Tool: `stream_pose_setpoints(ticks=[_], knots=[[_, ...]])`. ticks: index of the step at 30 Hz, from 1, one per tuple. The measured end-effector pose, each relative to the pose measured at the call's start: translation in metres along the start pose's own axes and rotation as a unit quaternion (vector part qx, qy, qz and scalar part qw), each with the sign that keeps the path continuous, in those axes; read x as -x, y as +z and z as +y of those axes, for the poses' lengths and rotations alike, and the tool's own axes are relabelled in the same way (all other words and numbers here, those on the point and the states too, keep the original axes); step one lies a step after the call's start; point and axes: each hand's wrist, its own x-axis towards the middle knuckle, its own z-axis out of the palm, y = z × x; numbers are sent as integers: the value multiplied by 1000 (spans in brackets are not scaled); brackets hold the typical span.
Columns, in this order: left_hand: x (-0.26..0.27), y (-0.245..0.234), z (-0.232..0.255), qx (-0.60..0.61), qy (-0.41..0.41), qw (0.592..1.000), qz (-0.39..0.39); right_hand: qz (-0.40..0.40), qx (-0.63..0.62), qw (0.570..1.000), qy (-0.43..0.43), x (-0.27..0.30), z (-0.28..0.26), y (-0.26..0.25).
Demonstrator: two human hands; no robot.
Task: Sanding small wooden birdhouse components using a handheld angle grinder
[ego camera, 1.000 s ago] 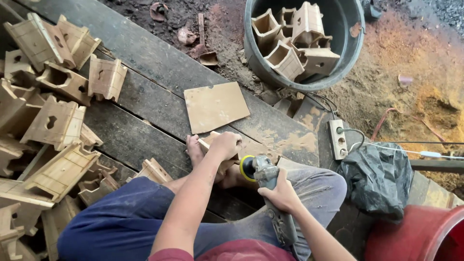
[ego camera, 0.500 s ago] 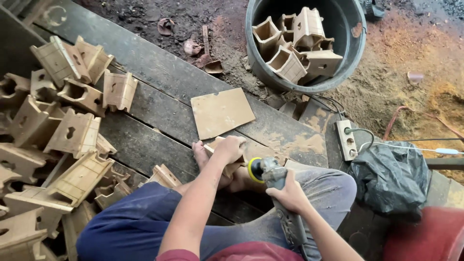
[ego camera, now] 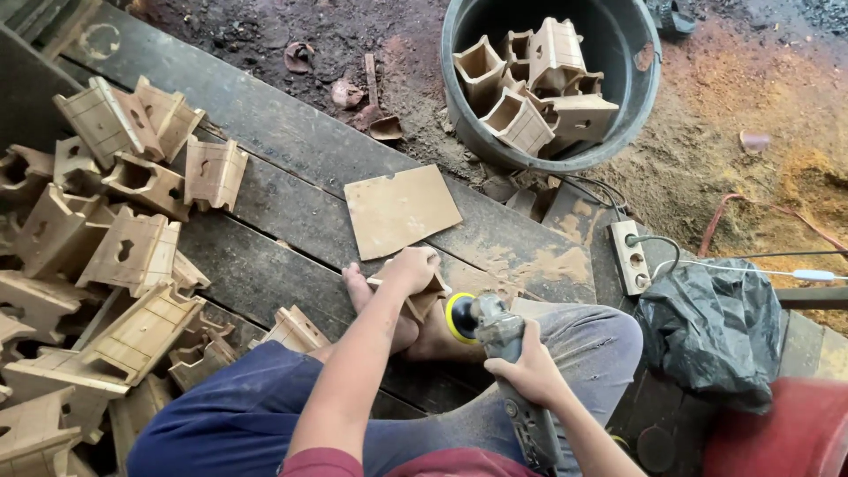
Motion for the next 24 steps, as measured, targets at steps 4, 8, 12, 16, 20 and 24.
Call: stream_pose_setpoints(ticks=[4,8,12,16,20,24], knots=[[-1,-6,12,0,-56,998,-2,-30,17,999,-29,-7,8,8],[-24,13,0,-5,-14,1000,12,-70,15,997,-30,-3,-13,11],[-30,18,-4,-55,-2,998,12,-90,39,991,-86,-5,-15,18],[-33,23,-9,-52,15,998,21,-95,79,991,-56,-5,-17,21],[-36,29,-15,-62,28,997,22,-96,76,991,-49,-6,-18,20],[-33,22,-8,-49,9,999,12,-85,64,994,-37,-8,-17,21]])
